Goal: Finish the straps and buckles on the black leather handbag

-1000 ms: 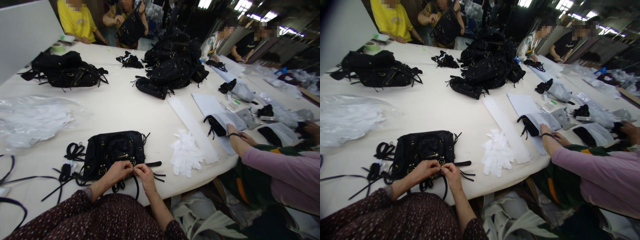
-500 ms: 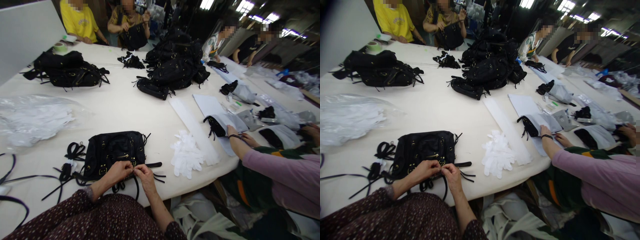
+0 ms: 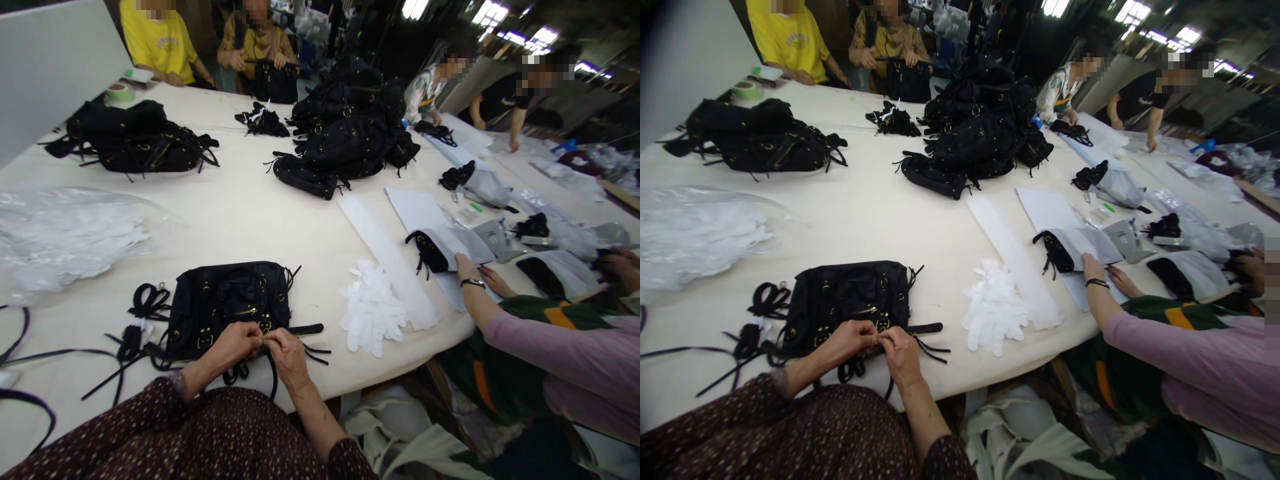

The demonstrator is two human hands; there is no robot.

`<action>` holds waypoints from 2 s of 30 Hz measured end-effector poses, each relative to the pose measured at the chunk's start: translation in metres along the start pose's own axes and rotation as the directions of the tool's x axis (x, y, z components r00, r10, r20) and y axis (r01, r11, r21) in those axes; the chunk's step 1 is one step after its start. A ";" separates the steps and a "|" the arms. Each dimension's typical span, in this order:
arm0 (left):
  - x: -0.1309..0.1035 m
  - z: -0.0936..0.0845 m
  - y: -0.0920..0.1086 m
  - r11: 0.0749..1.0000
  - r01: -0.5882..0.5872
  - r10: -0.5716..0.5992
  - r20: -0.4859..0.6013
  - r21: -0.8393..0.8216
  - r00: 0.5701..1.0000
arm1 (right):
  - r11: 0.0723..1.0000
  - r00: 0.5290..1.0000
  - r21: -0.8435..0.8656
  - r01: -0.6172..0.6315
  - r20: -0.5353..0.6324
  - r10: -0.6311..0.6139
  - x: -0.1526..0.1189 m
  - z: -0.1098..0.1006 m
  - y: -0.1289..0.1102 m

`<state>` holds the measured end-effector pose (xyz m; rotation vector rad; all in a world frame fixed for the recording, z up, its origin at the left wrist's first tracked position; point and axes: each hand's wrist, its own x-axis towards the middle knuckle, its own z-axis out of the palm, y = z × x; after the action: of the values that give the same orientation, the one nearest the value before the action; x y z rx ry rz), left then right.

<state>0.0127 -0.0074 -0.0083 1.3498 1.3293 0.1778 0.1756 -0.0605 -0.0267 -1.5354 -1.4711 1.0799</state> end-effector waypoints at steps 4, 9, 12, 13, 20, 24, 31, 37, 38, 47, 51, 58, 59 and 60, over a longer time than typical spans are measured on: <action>0.002 0.001 0.002 0.993 0.054 -0.054 0.006 -0.105 0.999 | 1.000 1.000 0.004 0.006 -0.012 -0.006 0.004 0.002 -0.002; 0.007 -0.008 0.003 0.984 0.066 -0.062 0.031 -0.168 0.998 | 0.986 0.992 0.141 -0.091 -0.076 0.102 0.004 0.000 -0.001; 0.004 -0.014 -0.001 0.997 0.028 -0.027 0.018 -0.076 0.999 | 0.961 0.984 0.234 -0.148 -0.065 0.167 0.002 -0.002 0.003; 0.002 -0.015 -0.002 1.000 -0.018 0.018 0.016 -0.014 1.000 | 0.956 0.983 0.250 -0.156 -0.059 0.176 0.001 -0.002 0.004; -0.010 -0.007 0.009 0.881 -0.231 0.235 0.042 0.413 0.971 | 0.965 0.985 0.210 -0.159 -0.037 0.170 -0.005 -0.002 0.005; -0.008 -0.004 0.010 0.867 -0.226 0.238 0.029 0.443 0.971 | 0.981 0.989 0.133 -0.142 -0.033 0.147 -0.010 -0.001 0.003; -0.013 0.001 0.012 0.878 -0.198 0.208 0.026 0.435 0.978 | 0.995 0.995 0.047 -0.087 0.048 0.085 -0.010 -0.001 0.005; -0.022 -0.061 0.014 0.973 -0.202 0.219 -0.177 0.113 0.960 | 1.000 1.000 -0.021 -0.013 -0.027 0.012 -0.012 -0.017 0.004; -0.024 -0.079 0.007 0.985 -0.165 0.170 -0.250 0.042 0.953 | 0.998 0.999 -0.061 0.034 -0.036 -0.036 -0.012 -0.018 0.002; -0.061 -0.129 -0.103 0.996 0.039 -0.065 -0.366 -0.077 0.928 | 0.786 0.934 -0.518 0.336 0.287 -0.210 0.003 0.060 -0.028; -0.076 -0.114 -0.114 0.996 0.079 -0.086 -0.342 -0.033 0.936 | 0.726 0.942 -0.621 0.294 0.317 -0.111 0.006 0.085 -0.027; -0.080 -0.109 -0.100 0.929 -0.137 0.220 -0.215 0.345 0.952 | 0.999 0.996 -0.042 -0.019 -0.089 0.015 -0.004 0.041 -0.035; -0.076 -0.104 -0.097 0.899 -0.187 0.272 -0.171 0.396 0.947 | 0.996 0.988 0.073 -0.046 -0.143 0.056 -0.008 0.030 -0.036; -0.070 -0.098 -0.094 0.866 -0.235 0.316 -0.119 0.440 0.941 | 0.980 0.977 0.184 -0.071 -0.186 0.106 -0.013 0.020 -0.037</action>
<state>-0.1379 -0.0328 -0.0082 1.9365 1.3729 0.2267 0.1433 -0.0721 0.0007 -1.5449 -1.1524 1.0489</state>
